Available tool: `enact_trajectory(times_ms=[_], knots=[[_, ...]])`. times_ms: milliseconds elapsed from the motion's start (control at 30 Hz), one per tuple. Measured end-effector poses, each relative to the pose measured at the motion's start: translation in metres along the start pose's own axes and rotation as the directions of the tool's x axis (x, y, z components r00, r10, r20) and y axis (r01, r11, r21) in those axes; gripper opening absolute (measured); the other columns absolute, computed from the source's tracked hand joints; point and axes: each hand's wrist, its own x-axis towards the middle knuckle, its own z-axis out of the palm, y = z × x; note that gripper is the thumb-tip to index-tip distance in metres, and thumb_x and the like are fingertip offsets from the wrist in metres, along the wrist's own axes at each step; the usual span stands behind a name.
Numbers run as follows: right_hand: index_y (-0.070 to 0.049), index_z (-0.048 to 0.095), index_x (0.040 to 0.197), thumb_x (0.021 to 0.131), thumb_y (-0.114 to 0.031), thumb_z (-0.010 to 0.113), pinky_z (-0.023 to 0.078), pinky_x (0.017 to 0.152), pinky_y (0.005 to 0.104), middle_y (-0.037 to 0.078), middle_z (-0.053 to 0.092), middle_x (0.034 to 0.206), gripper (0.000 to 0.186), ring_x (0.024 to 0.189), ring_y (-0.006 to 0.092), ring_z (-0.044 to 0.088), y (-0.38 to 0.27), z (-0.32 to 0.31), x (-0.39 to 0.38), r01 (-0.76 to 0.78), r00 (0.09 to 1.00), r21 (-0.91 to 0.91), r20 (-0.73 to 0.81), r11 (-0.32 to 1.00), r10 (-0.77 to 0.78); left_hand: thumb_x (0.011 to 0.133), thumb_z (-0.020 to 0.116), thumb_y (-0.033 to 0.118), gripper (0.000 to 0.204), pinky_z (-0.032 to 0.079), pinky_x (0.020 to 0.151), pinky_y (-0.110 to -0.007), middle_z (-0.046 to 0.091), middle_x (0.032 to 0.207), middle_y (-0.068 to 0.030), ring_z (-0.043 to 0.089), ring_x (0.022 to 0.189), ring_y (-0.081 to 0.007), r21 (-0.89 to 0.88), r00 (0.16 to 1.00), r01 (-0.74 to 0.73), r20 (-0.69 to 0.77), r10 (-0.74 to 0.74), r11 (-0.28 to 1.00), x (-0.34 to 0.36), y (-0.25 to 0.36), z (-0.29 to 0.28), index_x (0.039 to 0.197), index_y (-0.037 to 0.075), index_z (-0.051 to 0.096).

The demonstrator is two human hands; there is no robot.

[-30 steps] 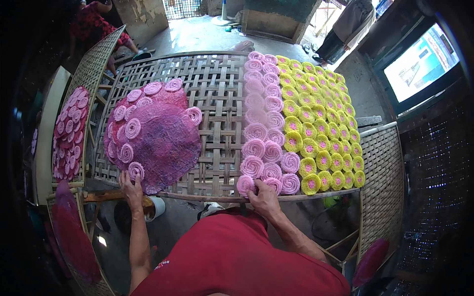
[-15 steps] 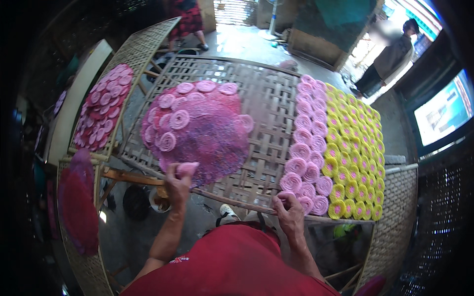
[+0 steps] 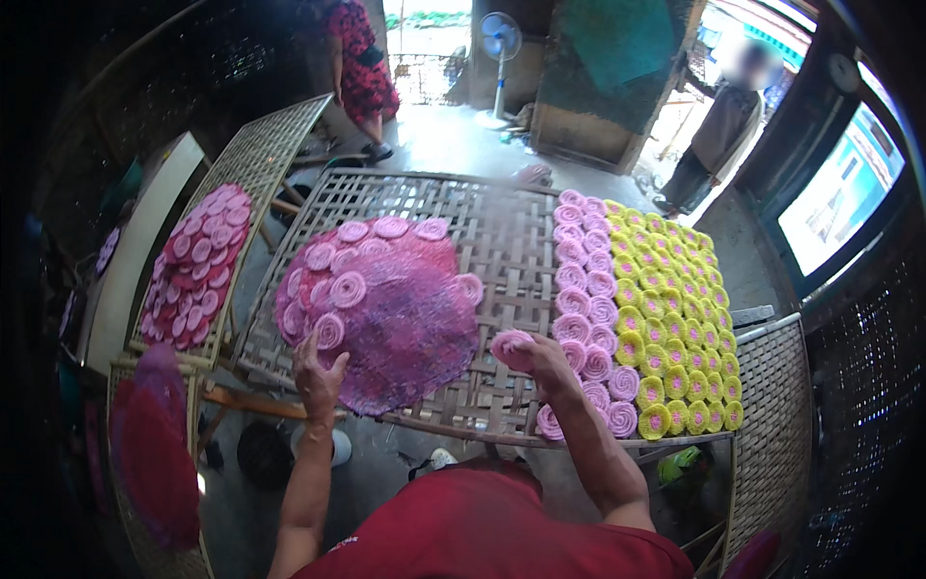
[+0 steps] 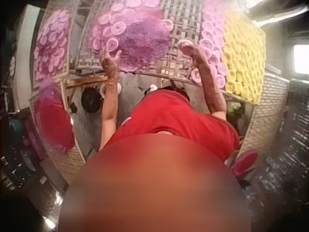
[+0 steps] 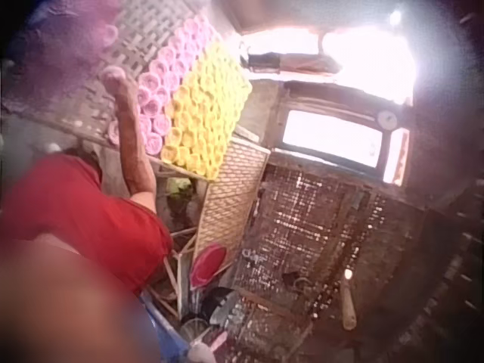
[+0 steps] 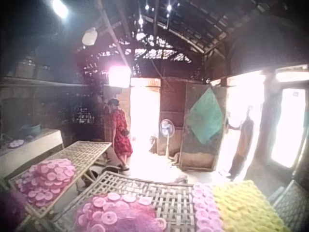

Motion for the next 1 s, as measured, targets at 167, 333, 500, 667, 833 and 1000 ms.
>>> enact_trajectory(times_ms=[167,333,500,667,833,1000], knots=[[0.002,0.07,0.113,0.088,-0.016,0.071,0.057,0.079,0.0321,0.009,0.072,0.101,0.031,0.09,0.0193,0.07,-0.04,-0.027,0.103,-0.015,1.0,-0.169,0.017,0.985,0.019,0.076,0.085,0.018,0.058,0.045,0.104,-0.049,0.064,0.127,-0.0172,0.058,0.121,-0.0377,0.037,0.991,-0.005,0.136,0.0,0.999,0.006,-0.023,0.026,0.127,0.001,0.064],[-0.003,0.072,0.113,0.087,-0.016,0.073,0.058,0.074,0.0302,0.005,0.073,0.098,0.029,0.085,0.0149,0.071,-0.086,-0.071,0.229,0.191,0.98,-0.461,0.045,0.867,-0.192,0.08,0.078,0.008,0.036,0.051,0.095,-0.046,0.067,0.12,-0.0157,0.064,0.109,-0.0371,0.026,0.998,0.024,0.064,-0.026,0.999,0.011,-0.027,0.033,0.115,0.002,0.069],[0.001,0.072,0.112,0.083,-0.012,0.077,0.059,0.066,0.0317,0.007,0.073,0.093,0.032,0.078,0.0165,0.072,-0.134,-0.1,0.328,0.249,0.967,-0.166,-0.001,0.954,-0.253,0.089,0.068,0.006,0.018,0.052,0.086,-0.046,0.069,0.11,-0.0161,0.066,0.101,-0.038,0.05,1.0,-0.014,0.01,0.013,0.999,0.02,-0.024,0.036,0.106,0.002,0.067],[0.004,0.071,0.111,0.084,-0.013,0.076,0.06,0.066,0.0336,0.009,0.073,0.095,0.032,0.077,0.0181,0.072,-0.137,-0.13,0.428,0.304,0.948,-0.218,-0.028,0.927,-0.318,0.1,0.059,0.015,0.02,0.051,0.082,-0.048,0.068,0.103,-0.0207,0.066,0.096,-0.0393,-0.03,0.973,0.23,-0.028,-0.231,0.973,0.024,-0.028,0.039,0.11,-0.001,0.064],[-0.007,0.07,0.119,0.084,-0.011,0.064,0.055,0.09,0.0413,0.015,0.073,0.108,0.036,0.099,0.0344,0.07,-0.145,-0.139,0.433,0.04,0.794,-0.959,-0.139,0.279,-0.592,0.106,0.052,0.024,0.029,0.051,0.085,-0.043,0.066,0.104,-0.0194,0.065,0.095,-0.0329,-0.31,0.885,0.403,-0.108,-0.453,0.861,0.031,-0.035,0.031,0.115,-0.003,0.06],[-0.005,0.07,0.118,0.085,-0.019,0.069,0.049,0.099,0.0451,0.018,0.07,0.115,0.036,0.11,0.036,0.064,-0.139,-0.071,0.34,0.372,0.605,-0.926,0.197,0.055,-0.772,0.106,0.054,0.025,0.035,0.051,0.088,-0.041,0.065,0.112,-0.0199,0.064,0.099,-0.0329,-0.549,0.876,0.323,-0.136,-0.464,0.771,0.041,-0.021,0.018,0.123,-0.005,0.06]])
